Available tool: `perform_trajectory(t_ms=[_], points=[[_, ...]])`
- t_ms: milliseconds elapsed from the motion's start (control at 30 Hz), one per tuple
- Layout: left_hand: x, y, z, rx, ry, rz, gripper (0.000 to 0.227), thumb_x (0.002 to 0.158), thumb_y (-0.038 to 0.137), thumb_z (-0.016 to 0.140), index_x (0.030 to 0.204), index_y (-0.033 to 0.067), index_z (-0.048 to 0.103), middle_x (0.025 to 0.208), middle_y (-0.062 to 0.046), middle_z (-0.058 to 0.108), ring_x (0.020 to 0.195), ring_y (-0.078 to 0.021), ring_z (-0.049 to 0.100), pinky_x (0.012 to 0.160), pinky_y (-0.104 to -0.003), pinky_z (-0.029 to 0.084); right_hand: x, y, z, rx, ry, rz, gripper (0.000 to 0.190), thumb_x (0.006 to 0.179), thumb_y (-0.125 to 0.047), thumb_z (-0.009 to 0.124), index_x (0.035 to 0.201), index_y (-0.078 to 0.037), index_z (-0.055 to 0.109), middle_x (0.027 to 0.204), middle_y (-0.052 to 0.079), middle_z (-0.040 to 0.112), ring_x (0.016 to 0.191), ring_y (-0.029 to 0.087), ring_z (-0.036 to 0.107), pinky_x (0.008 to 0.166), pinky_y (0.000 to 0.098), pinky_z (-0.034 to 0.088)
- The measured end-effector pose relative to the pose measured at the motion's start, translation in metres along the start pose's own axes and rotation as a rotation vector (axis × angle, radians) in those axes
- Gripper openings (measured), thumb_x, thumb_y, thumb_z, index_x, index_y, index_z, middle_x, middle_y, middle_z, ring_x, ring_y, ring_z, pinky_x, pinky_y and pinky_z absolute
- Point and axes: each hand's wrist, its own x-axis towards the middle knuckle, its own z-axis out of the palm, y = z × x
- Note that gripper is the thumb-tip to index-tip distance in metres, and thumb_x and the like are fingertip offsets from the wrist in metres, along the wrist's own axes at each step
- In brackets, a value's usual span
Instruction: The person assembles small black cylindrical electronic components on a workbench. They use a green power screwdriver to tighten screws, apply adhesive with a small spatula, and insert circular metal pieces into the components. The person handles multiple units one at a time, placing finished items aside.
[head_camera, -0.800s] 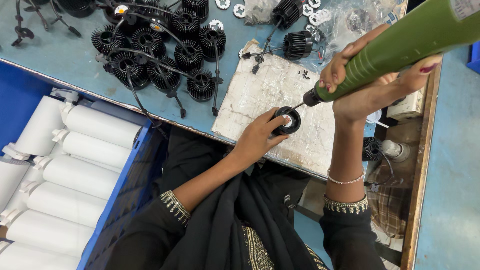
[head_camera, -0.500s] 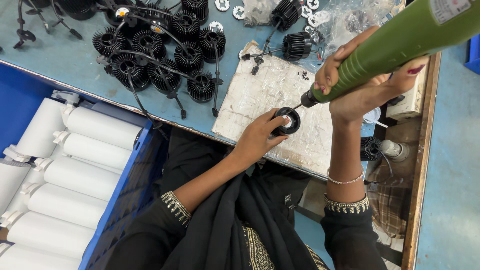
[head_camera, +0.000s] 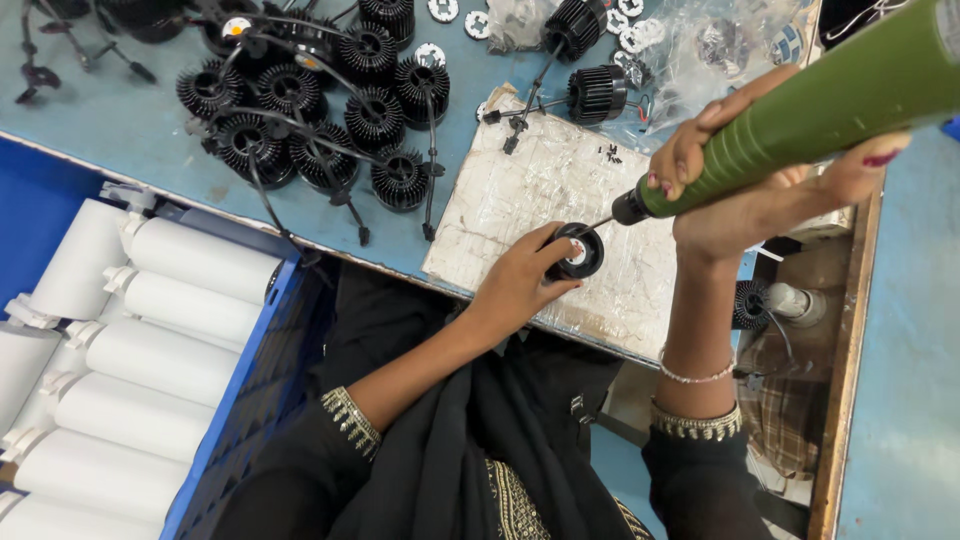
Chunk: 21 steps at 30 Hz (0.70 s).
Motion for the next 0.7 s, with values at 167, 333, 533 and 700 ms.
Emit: perform_trajectory(t_ms=[167, 333, 533, 700], points=[[0.002, 0.002, -0.002, -0.058, -0.025, -0.058, 0.042, 0.080, 0.012, 0.084, 0.115, 0.0057, 0.062, 0.132, -0.015, 0.061, 0.118, -0.0373, 0.062, 0.097, -0.041, 0.053, 0.005, 0.009, 0.007, -0.238, 0.075, -0.047, 0.098, 0.077, -0.096, 0.026, 0.088, 0.000, 0.041, 0.054, 0.007, 0.035, 0.035, 0.020, 0.043, 0.040, 0.0348, 0.040], [0.006, 0.003, -0.004, -0.113, -0.034, -0.087, 0.040, 0.080, 0.007, 0.083, 0.115, 0.0054, 0.063, 0.129, -0.013, 0.063, 0.118, -0.0350, 0.063, 0.097, -0.040, 0.053, 0.000, -0.002, 0.002, -0.057, 0.033, 0.083, 0.102, 0.079, -0.094, 0.029, 0.096, 0.006, 0.039, 0.064, 0.016, 0.039, 0.048, 0.027, 0.042, 0.051, 0.0382, 0.038], [0.009, 0.004, -0.005, -0.092, -0.003, -0.062, 0.042, 0.077, 0.007, 0.084, 0.112, 0.0040, 0.062, 0.128, -0.014, 0.063, 0.117, -0.0359, 0.062, 0.097, -0.040, 0.053, -0.004, 0.002, 0.000, 0.063, 0.120, 0.155, 0.099, 0.081, -0.093, 0.033, 0.091, 0.005, 0.039, 0.061, 0.015, 0.037, 0.051, 0.027, 0.040, 0.054, 0.0407, 0.036], [0.004, 0.000, -0.003, -0.106, -0.030, -0.070, 0.040, 0.079, 0.007, 0.084, 0.111, 0.0032, 0.061, 0.128, -0.013, 0.063, 0.118, -0.0358, 0.063, 0.098, -0.040, 0.054, -0.004, -0.003, -0.001, 0.094, 0.116, 0.139, 0.096, 0.085, -0.091, 0.032, 0.091, 0.004, 0.044, 0.061, 0.016, 0.039, 0.048, 0.028, 0.042, 0.054, 0.0403, 0.037]])
